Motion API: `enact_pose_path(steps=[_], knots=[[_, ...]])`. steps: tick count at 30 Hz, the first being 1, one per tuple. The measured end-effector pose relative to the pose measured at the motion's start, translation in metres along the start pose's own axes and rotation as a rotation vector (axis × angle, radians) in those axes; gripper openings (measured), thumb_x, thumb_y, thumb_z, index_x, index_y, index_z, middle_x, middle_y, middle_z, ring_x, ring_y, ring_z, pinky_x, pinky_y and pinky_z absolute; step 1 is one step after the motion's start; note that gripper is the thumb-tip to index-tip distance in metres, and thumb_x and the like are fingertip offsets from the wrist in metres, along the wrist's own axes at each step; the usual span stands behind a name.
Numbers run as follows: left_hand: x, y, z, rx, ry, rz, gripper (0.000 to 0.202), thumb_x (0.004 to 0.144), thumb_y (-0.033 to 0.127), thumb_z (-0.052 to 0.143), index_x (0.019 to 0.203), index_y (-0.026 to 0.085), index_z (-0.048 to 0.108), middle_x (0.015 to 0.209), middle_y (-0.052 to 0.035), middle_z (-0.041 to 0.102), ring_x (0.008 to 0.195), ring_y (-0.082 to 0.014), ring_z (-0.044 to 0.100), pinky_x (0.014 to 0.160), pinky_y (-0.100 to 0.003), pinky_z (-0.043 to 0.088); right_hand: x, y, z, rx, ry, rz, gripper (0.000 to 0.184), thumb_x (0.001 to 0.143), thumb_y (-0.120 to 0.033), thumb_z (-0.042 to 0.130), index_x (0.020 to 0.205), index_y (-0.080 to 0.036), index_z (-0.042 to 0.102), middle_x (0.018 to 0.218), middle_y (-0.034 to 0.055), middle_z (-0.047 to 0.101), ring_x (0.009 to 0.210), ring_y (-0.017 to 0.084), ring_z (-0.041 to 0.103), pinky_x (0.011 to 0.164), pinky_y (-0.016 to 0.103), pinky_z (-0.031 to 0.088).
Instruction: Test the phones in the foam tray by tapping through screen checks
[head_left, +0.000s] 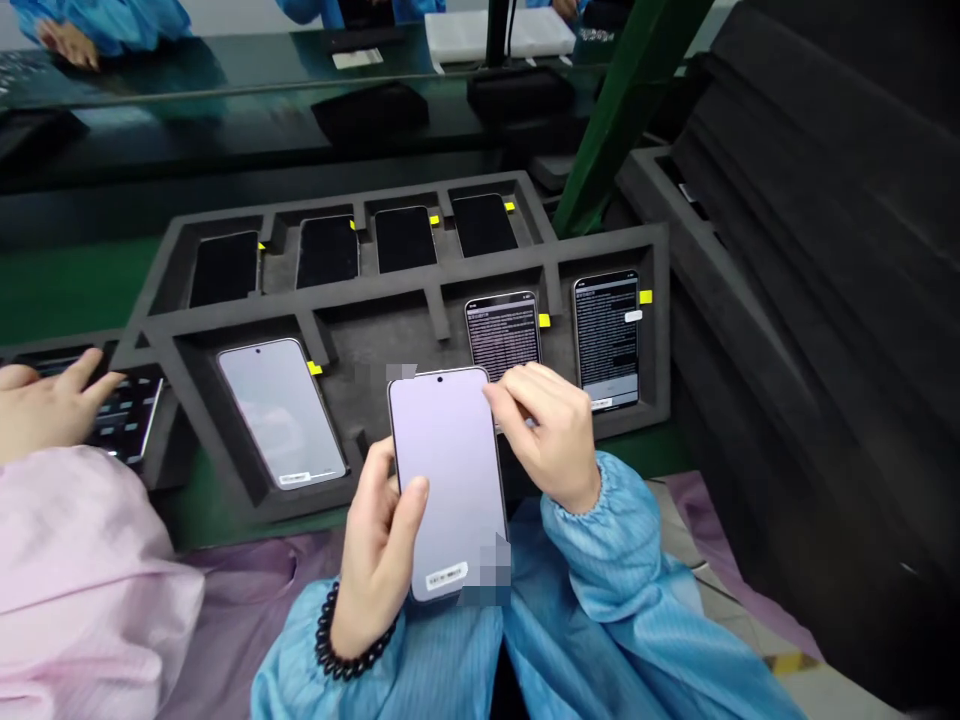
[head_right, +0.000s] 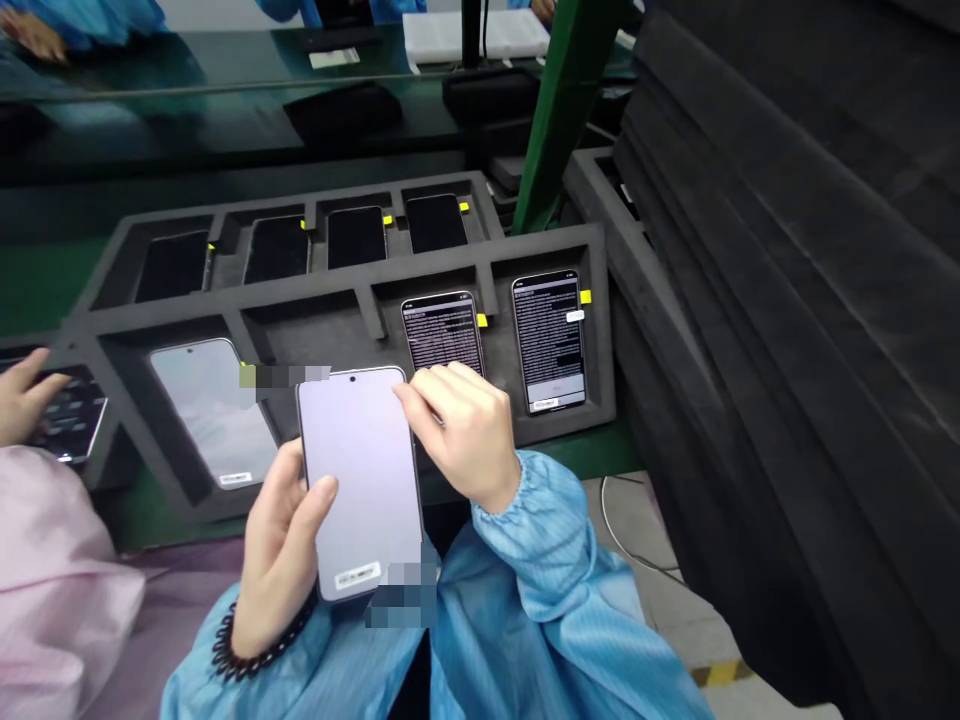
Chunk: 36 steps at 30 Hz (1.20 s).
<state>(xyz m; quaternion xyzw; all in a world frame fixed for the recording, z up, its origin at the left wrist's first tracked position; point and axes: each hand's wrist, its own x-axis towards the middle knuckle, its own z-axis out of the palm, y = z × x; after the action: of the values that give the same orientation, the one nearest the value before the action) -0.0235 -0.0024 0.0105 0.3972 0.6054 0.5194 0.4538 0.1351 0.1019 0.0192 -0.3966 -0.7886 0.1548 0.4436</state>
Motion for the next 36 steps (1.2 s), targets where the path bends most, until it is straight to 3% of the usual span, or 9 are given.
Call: enact_pose_path(steps=[3, 7, 11, 16, 20, 25, 32, 36], knots=[[0.002, -0.003, 0.002, -0.012, -0.022, -0.048, 0.040, 0.094, 0.048, 0.061, 0.124, 0.021, 0.057, 0.100, -0.0051, 0.071, 0.082, -0.0167, 0.068, 0.058, -0.020, 0.050, -0.003, -0.007, -0.006, -0.170, 0.032, -0.251, 0.040, 0.103, -0.024, 0.055, 0.063, -0.021, 0.052, 0.058, -0.0021, 0.051, 0.058, 0.012, 0.040, 0.058, 0.031, 0.032], [-0.002, 0.002, 0.002, -0.061, 0.015, -0.046, 0.039, 0.092, 0.049, 0.063, 0.117, 0.019, 0.060, 0.095, -0.0045, 0.070, 0.079, -0.0163, 0.066, 0.060, -0.022, 0.049, -0.012, -0.018, -0.012, 0.086, 0.064, -0.495, 0.047, 0.105, -0.034, 0.053, 0.060, -0.020, 0.057, 0.052, -0.0033, 0.051, 0.050, 0.011, 0.041, 0.050, 0.029, 0.030], [-0.015, 0.017, 0.006, -0.105, 0.023, -0.156, 0.040, 0.092, 0.050, 0.062, 0.120, 0.021, 0.057, 0.090, -0.0026, 0.068, 0.070, -0.0141, 0.060, 0.064, -0.025, 0.049, -0.022, -0.024, -0.009, 0.233, 0.153, -0.508, 0.052, 0.099, -0.045, 0.063, 0.053, -0.021, 0.054, 0.049, -0.0052, 0.046, 0.045, 0.010, 0.033, 0.047, 0.030, 0.029], [-0.026, 0.028, 0.010, -0.093, 0.012, -0.259, 0.045, 0.091, 0.054, 0.061, 0.122, 0.022, 0.054, 0.086, -0.0017, 0.066, 0.062, -0.0136, 0.052, 0.060, -0.027, 0.045, -0.033, -0.016, -0.010, 0.298, 0.102, -0.522, 0.045, 0.086, -0.056, 0.075, 0.058, -0.025, 0.060, 0.053, -0.0049, 0.048, 0.046, 0.011, 0.034, 0.048, 0.031, 0.033], [-0.028, 0.027, 0.010, -0.092, 0.001, -0.273, 0.043, 0.091, 0.054, 0.061, 0.122, 0.024, 0.054, 0.093, -0.0030, 0.068, 0.071, -0.0176, 0.059, 0.066, -0.030, 0.050, -0.039, -0.012, -0.015, 0.315, 0.065, -0.516, 0.042, 0.084, -0.060, 0.075, 0.061, -0.027, 0.063, 0.056, -0.0040, 0.053, 0.047, 0.013, 0.038, 0.047, 0.032, 0.034], [-0.029, 0.027, 0.008, -0.141, -0.025, -0.306, 0.046, 0.089, 0.057, 0.063, 0.121, 0.024, 0.055, 0.095, -0.0029, 0.067, 0.065, -0.0148, 0.054, 0.060, -0.030, 0.046, -0.045, -0.012, -0.017, 0.309, 0.054, -0.508, 0.041, 0.085, -0.062, 0.073, 0.064, -0.028, 0.066, 0.057, -0.0034, 0.055, 0.047, 0.013, 0.039, 0.048, 0.033, 0.036], [-0.031, 0.029, 0.010, -0.217, 0.006, -0.366, 0.062, 0.084, 0.056, 0.070, 0.133, 0.025, 0.048, 0.106, -0.0054, 0.069, 0.088, -0.0224, 0.065, 0.060, -0.030, 0.048, -0.045, -0.012, -0.017, 0.310, 0.067, -0.499, 0.044, 0.086, -0.063, 0.072, 0.062, -0.027, 0.062, 0.052, -0.0043, 0.050, 0.044, 0.012, 0.036, 0.046, 0.032, 0.034], [-0.029, 0.028, 0.009, -0.193, 0.002, -0.360, 0.060, 0.084, 0.057, 0.070, 0.132, 0.026, 0.050, 0.111, -0.0063, 0.069, 0.094, -0.0239, 0.065, 0.063, -0.029, 0.050, -0.046, -0.014, -0.015, 0.325, 0.104, -0.489, 0.044, 0.084, -0.062, 0.075, 0.062, -0.027, 0.062, 0.054, -0.0048, 0.051, 0.046, 0.012, 0.036, 0.047, 0.032, 0.034]])
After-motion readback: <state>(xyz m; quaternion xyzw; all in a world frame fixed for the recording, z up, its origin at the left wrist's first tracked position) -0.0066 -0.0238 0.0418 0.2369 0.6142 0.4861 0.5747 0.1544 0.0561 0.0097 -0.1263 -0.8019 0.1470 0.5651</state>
